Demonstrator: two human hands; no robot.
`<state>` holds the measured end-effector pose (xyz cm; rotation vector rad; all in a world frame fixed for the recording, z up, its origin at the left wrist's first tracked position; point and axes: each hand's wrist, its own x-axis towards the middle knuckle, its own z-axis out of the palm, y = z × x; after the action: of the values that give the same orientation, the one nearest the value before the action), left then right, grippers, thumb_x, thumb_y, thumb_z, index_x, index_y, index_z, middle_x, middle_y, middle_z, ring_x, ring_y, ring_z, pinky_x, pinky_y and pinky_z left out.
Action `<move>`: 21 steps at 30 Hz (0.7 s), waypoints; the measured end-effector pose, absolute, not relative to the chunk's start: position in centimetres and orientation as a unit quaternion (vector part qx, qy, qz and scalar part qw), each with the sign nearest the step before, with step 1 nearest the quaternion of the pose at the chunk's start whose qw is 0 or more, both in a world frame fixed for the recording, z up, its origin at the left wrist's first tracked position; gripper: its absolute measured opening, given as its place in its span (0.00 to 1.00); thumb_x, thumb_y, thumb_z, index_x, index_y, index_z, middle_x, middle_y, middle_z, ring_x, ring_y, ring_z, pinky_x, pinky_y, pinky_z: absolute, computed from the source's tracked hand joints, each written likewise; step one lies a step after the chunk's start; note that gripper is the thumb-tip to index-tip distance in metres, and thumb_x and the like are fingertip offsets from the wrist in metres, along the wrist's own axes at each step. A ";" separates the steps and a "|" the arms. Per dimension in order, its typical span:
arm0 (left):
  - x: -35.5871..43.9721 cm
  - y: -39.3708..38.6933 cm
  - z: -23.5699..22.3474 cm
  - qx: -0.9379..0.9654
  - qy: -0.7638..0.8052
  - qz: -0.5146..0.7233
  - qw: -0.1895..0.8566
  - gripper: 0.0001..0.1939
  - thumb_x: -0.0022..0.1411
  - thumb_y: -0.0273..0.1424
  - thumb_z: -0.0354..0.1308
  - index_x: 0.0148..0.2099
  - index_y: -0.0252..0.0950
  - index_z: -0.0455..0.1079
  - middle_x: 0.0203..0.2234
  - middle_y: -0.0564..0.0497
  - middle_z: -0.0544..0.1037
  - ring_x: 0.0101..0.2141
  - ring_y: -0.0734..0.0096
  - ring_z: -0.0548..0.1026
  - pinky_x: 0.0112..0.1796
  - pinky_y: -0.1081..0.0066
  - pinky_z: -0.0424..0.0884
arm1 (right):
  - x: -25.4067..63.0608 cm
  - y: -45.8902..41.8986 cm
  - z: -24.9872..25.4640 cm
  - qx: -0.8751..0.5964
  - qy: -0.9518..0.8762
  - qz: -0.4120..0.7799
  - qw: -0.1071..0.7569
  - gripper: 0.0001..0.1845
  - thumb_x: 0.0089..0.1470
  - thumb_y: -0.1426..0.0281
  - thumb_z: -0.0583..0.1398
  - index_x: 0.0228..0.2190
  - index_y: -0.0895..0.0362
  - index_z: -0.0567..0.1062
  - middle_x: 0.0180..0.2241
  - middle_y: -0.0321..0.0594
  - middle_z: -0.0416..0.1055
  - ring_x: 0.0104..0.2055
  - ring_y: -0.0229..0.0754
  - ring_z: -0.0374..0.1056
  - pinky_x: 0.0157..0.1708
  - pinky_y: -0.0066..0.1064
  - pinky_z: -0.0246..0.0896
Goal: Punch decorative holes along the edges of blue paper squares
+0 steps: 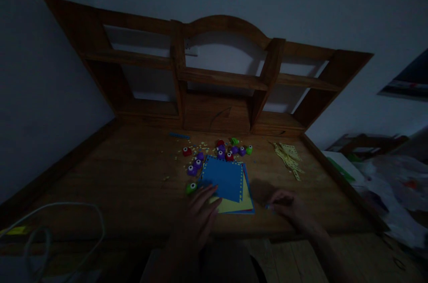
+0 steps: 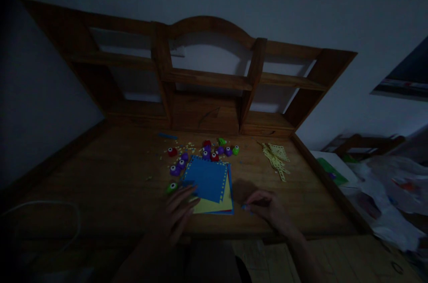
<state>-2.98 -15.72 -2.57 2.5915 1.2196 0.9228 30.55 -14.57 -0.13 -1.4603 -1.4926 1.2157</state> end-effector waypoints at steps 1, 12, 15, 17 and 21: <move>-3.4 -15.8 -2.5 0.857 0.402 0.318 0.062 0.18 0.67 0.26 0.50 0.58 0.39 0.69 0.62 0.47 0.64 0.63 0.58 0.59 0.58 0.55 0.65 | 30.9 -14.4 -0.2 -0.579 -0.552 0.458 0.387 0.13 0.42 0.61 0.71 0.26 0.56 0.78 0.28 0.39 0.76 0.32 0.43 0.71 0.34 0.32 0.65; -2.8 -15.0 -3.0 0.894 0.374 0.243 -0.027 0.20 0.67 0.30 0.52 0.60 0.35 0.65 0.65 0.43 0.57 0.65 0.52 0.54 0.58 0.48 0.63 | 22.3 -6.4 7.0 -0.477 -0.547 0.477 0.496 0.16 0.43 0.64 0.69 0.35 0.55 0.77 0.31 0.37 0.77 0.27 0.40 0.73 0.34 0.32 0.68; -2.5 -14.4 -3.2 0.898 0.361 0.247 -0.049 0.21 0.68 0.31 0.51 0.61 0.34 0.63 0.64 0.45 0.61 0.64 0.55 0.56 0.59 0.50 0.63 | 20.0 -4.4 7.0 -0.442 -0.547 0.488 0.517 0.15 0.44 0.63 0.69 0.35 0.55 0.77 0.31 0.37 0.77 0.27 0.40 0.74 0.34 0.32 0.69; -2.4 -14.2 -3.2 0.900 0.349 0.251 -0.067 0.21 0.68 0.29 0.51 0.62 0.33 0.63 0.62 0.46 0.64 0.63 0.57 0.58 0.59 0.52 0.64 | 18.6 -3.1 6.5 -0.421 -0.552 0.508 0.511 0.16 0.44 0.63 0.69 0.35 0.56 0.77 0.29 0.37 0.77 0.27 0.41 0.75 0.33 0.32 0.69; -3.3 -14.6 -2.4 0.905 0.296 0.287 -0.109 0.20 0.67 0.23 0.47 0.58 0.33 0.67 0.58 0.49 0.70 0.60 0.62 0.63 0.59 0.58 0.64 | 15.9 -0.5 5.4 -0.426 -0.572 0.502 0.489 0.15 0.44 0.63 0.68 0.34 0.57 0.77 0.29 0.39 0.78 0.28 0.42 0.75 0.28 0.29 0.67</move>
<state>-3.26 -14.63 -2.43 3.0573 0.9998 0.9687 15.93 -0.49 5.42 -1.0363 -1.3895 1.2201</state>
